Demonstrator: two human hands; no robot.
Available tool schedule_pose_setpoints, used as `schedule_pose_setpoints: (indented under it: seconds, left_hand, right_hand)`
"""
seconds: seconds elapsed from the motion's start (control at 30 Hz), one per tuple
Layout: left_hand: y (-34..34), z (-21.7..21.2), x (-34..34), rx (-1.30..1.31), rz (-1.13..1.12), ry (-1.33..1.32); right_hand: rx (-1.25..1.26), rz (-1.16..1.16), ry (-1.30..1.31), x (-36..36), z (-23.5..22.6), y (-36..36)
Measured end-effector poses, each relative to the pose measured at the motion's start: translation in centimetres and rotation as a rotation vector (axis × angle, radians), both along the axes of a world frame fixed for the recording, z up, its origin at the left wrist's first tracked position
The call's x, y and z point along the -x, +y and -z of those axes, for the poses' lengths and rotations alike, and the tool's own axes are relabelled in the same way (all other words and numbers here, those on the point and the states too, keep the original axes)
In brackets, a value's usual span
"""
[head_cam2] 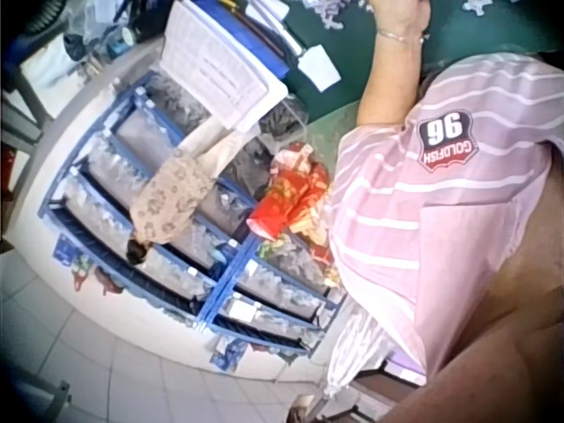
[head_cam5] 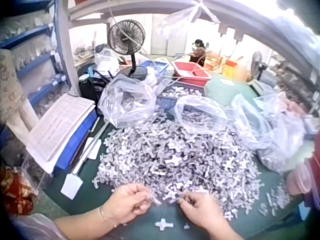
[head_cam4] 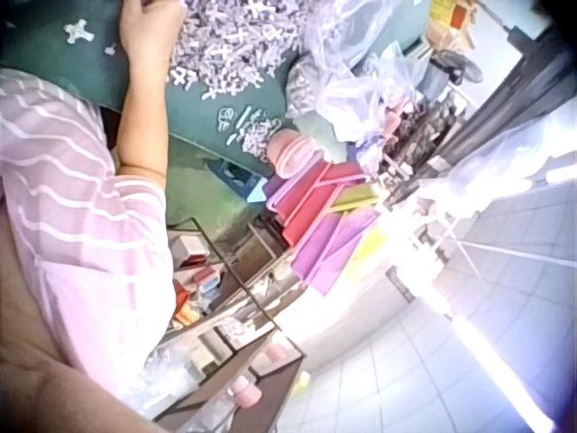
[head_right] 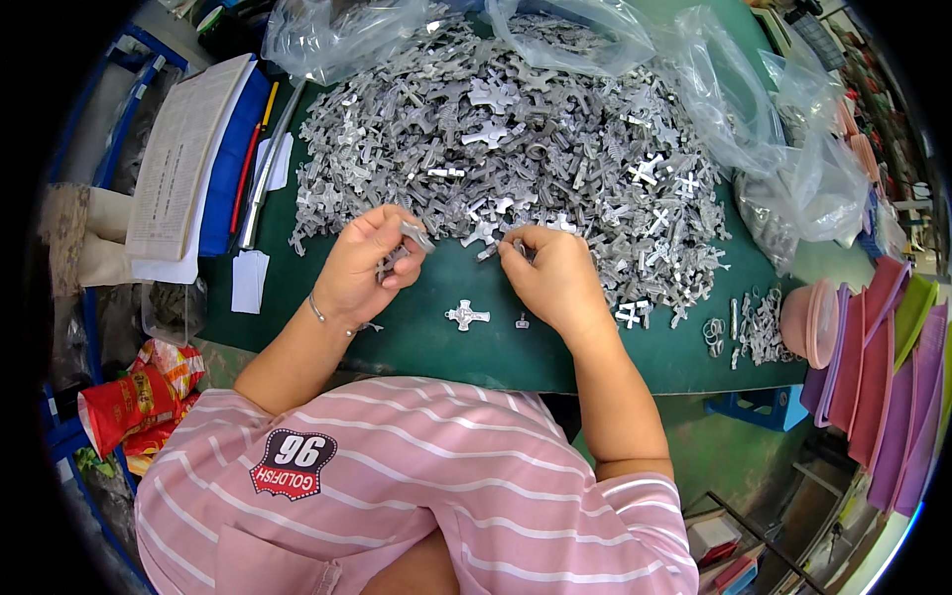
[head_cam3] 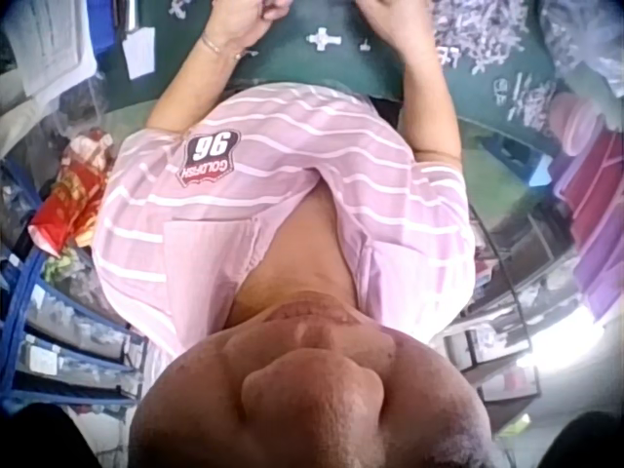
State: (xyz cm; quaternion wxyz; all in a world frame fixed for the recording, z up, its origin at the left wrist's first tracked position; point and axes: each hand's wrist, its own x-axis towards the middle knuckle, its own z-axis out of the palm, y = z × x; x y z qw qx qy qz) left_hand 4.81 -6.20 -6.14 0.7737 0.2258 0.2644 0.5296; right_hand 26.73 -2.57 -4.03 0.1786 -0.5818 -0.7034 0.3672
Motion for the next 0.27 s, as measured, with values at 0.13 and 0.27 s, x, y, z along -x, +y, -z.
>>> schedule_pose_setpoints:
  seconds: [0.13,0.27]
  left_hand:
    - [-0.11,0.11,0.9,-0.001,0.064,-0.303]
    - [-0.17,-0.55,1.07,0.134,0.011,-0.196]
  right_hand:
    - [-0.212,-0.018,0.025,-0.21,-0.01,-0.4]
    - [-0.318,-0.155,-0.088,0.05,0.12,-0.53]
